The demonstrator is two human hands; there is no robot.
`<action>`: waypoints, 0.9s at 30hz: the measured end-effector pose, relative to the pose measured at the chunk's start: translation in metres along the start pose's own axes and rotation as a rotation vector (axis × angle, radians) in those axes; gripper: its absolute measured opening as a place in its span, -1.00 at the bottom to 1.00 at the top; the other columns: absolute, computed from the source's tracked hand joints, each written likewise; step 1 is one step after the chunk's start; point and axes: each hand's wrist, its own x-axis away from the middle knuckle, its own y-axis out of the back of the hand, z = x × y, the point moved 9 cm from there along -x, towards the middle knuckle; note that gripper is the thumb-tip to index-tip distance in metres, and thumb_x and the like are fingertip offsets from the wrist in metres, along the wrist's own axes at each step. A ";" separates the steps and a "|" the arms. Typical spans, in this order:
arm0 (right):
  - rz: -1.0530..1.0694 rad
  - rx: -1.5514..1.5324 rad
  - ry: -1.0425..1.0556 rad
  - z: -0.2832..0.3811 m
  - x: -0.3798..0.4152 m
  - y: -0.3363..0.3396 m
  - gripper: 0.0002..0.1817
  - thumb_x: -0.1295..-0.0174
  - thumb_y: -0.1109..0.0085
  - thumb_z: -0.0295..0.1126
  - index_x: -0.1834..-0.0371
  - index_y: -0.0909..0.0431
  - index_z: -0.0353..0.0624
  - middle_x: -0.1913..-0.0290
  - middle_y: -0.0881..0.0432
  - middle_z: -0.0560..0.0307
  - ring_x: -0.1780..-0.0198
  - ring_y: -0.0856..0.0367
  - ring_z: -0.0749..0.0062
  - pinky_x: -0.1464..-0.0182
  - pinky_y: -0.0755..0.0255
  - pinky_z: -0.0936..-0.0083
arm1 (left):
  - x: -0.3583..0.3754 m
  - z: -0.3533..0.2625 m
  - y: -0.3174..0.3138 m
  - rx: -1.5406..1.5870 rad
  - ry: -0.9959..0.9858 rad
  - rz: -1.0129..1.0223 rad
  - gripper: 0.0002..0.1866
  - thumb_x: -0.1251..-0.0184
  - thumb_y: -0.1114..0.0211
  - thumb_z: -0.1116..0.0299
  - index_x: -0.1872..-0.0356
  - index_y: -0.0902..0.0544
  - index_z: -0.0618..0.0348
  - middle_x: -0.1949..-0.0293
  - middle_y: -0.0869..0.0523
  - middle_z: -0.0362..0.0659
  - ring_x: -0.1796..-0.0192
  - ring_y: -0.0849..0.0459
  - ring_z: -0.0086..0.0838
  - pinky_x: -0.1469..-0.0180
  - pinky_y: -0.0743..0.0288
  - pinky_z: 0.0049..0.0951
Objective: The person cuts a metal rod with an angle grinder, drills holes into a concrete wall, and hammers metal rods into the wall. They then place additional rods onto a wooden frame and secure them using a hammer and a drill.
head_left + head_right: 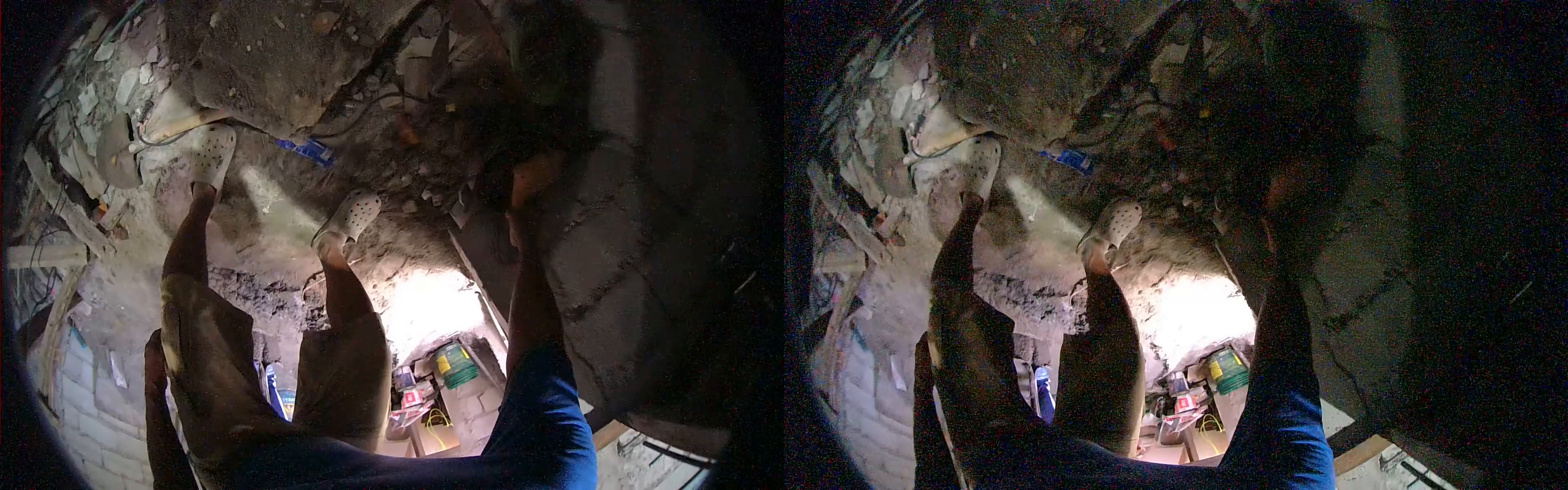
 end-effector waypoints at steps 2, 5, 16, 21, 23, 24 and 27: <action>-0.053 0.019 0.029 0.004 -0.013 0.018 -0.59 -0.16 -0.35 -0.18 -0.02 -0.56 -0.11 0.15 -0.67 0.00 0.14 -0.63 0.12 0.11 -0.50 0.21 | 0.105 0.090 0.042 0.023 0.119 -0.017 -0.68 -0.48 -0.11 0.40 -0.15 -0.52 0.34 0.09 -0.70 -0.11 0.09 -0.62 -0.45 -0.06 -0.50 -0.38; -0.099 0.062 0.059 0.025 -0.015 0.057 -0.58 -0.15 -0.36 -0.17 -0.03 -0.55 -0.09 0.13 -0.67 -0.01 0.12 -0.63 0.10 0.10 -0.51 0.19 | 0.210 0.172 0.083 0.124 0.141 -0.061 -0.69 -0.49 -0.11 0.40 -0.15 -0.52 0.34 0.10 -0.69 -0.12 0.10 -0.61 -0.47 -0.04 -0.50 -0.38; -0.177 0.186 0.023 0.048 0.094 0.173 -0.53 -0.11 -0.39 -0.16 -0.07 -0.53 -0.04 0.07 -0.68 -0.05 0.04 -0.66 0.01 0.04 -0.52 0.12 | 0.235 0.064 0.125 0.055 0.119 -0.172 -0.59 -0.37 -0.20 0.34 -0.16 -0.54 0.37 0.26 -0.70 -0.09 0.25 -0.61 -0.47 0.14 -0.52 -0.41; -0.129 0.145 -0.020 0.081 0.141 0.236 -0.47 -0.06 -0.42 -0.12 -0.10 -0.51 -0.01 0.03 -0.67 -0.09 -0.02 -0.66 -0.08 0.02 -0.53 0.06 | 0.230 -0.002 0.138 0.107 -0.119 -0.212 -0.61 -0.40 -0.23 0.42 -0.19 -0.53 0.35 0.06 -0.70 -0.06 0.04 -0.63 -0.40 -0.10 -0.47 -0.43; -0.086 0.185 -0.011 0.084 0.155 0.252 -0.47 -0.06 -0.42 -0.10 -0.08 -0.53 -0.03 0.03 -0.68 -0.09 -0.01 -0.67 -0.05 0.02 -0.54 0.07 | 0.234 -0.015 0.137 0.058 -0.135 -0.166 -0.60 -0.40 -0.23 0.40 -0.20 -0.53 0.34 -0.01 -0.68 -0.06 -0.05 -0.61 -0.39 -0.16 -0.44 -0.41; -0.061 0.208 -0.012 0.081 0.166 0.259 -0.47 -0.05 -0.42 -0.09 -0.07 -0.55 -0.04 0.04 -0.68 -0.09 0.00 -0.68 -0.04 0.03 -0.54 0.08 | 0.235 -0.016 0.136 0.075 -0.183 -0.188 -0.61 -0.41 -0.23 0.39 -0.19 -0.54 0.34 0.00 -0.69 -0.07 -0.05 -0.62 -0.37 -0.16 -0.44 -0.41; 0.014 0.219 -0.057 0.062 0.201 0.275 -0.38 -0.18 -0.32 -0.13 -0.33 -0.47 -0.05 -0.25 -0.59 -0.02 -0.16 -0.60 0.01 -0.20 -0.49 0.19 | 0.234 -0.023 0.129 0.145 -0.218 -0.150 -0.63 -0.41 -0.23 0.39 -0.16 -0.55 0.33 0.02 -0.69 -0.09 -0.04 -0.64 -0.34 -0.15 -0.45 -0.40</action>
